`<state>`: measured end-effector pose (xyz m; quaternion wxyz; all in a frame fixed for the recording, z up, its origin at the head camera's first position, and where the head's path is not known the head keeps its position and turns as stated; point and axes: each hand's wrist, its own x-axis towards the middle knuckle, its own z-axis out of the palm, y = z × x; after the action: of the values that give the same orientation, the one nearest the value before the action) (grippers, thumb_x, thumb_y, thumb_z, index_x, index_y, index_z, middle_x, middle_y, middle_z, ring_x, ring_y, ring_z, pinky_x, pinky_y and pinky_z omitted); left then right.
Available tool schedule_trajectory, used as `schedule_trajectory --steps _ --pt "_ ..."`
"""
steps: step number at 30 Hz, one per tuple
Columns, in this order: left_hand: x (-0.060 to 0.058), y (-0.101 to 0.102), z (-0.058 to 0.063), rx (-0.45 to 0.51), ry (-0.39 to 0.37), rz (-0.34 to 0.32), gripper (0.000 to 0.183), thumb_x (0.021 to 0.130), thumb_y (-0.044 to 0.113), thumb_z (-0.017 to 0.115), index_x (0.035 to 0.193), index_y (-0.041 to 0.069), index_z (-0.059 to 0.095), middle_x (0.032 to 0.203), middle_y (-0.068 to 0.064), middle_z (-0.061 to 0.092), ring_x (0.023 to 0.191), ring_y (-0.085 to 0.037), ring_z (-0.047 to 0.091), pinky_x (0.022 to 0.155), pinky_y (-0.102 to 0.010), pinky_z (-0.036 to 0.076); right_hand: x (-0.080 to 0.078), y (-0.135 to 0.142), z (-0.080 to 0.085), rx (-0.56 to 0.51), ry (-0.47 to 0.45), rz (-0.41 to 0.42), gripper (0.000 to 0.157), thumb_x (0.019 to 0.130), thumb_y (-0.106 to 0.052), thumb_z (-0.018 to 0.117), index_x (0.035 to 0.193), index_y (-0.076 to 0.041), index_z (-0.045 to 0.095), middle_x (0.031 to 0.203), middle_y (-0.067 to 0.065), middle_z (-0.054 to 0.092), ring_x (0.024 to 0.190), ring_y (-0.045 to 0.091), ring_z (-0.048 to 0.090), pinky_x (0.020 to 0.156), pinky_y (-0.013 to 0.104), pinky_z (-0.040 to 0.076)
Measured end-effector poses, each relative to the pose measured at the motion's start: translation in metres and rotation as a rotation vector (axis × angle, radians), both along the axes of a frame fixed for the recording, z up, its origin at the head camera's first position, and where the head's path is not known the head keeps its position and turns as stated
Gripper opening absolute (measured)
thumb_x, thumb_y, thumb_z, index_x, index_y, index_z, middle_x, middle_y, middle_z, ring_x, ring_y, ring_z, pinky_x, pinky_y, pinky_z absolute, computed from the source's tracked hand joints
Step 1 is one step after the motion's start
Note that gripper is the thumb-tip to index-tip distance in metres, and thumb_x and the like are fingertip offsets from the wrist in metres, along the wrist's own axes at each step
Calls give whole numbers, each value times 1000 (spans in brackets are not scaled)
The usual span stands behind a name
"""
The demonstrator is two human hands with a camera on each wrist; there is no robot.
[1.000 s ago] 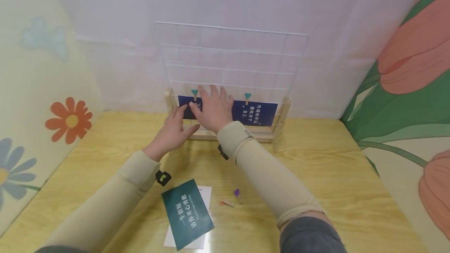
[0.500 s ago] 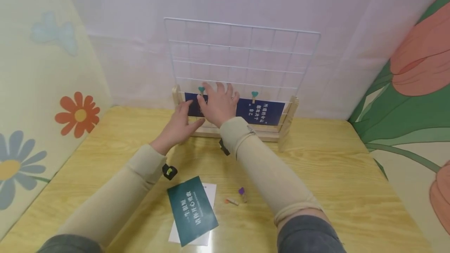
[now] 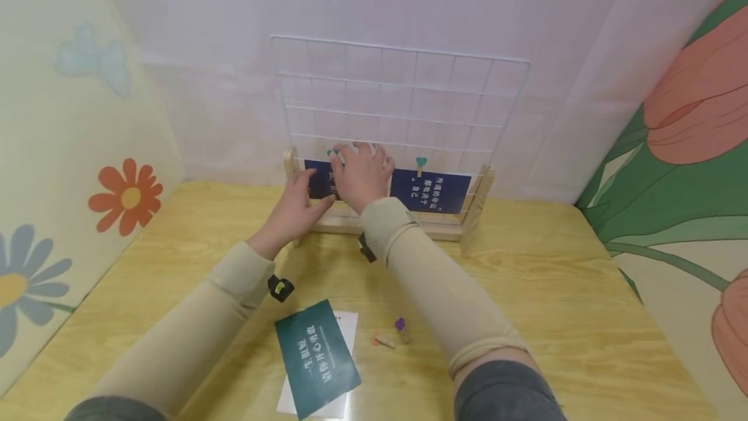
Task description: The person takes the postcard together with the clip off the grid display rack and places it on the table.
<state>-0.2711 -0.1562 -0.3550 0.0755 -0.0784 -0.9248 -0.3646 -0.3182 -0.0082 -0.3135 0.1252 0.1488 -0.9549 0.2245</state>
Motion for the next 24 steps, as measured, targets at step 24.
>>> schedule_trajectory --steps 24 --pt "0 -1 3 46 7 64 59 102 23 59 144 -14 43 145 -32 40 127 -43 52 106 -53 47 -6 5 0 -81 30 72 37 111 -43 44 129 -23 69 151 5 55 140 42 39 113 63 25"
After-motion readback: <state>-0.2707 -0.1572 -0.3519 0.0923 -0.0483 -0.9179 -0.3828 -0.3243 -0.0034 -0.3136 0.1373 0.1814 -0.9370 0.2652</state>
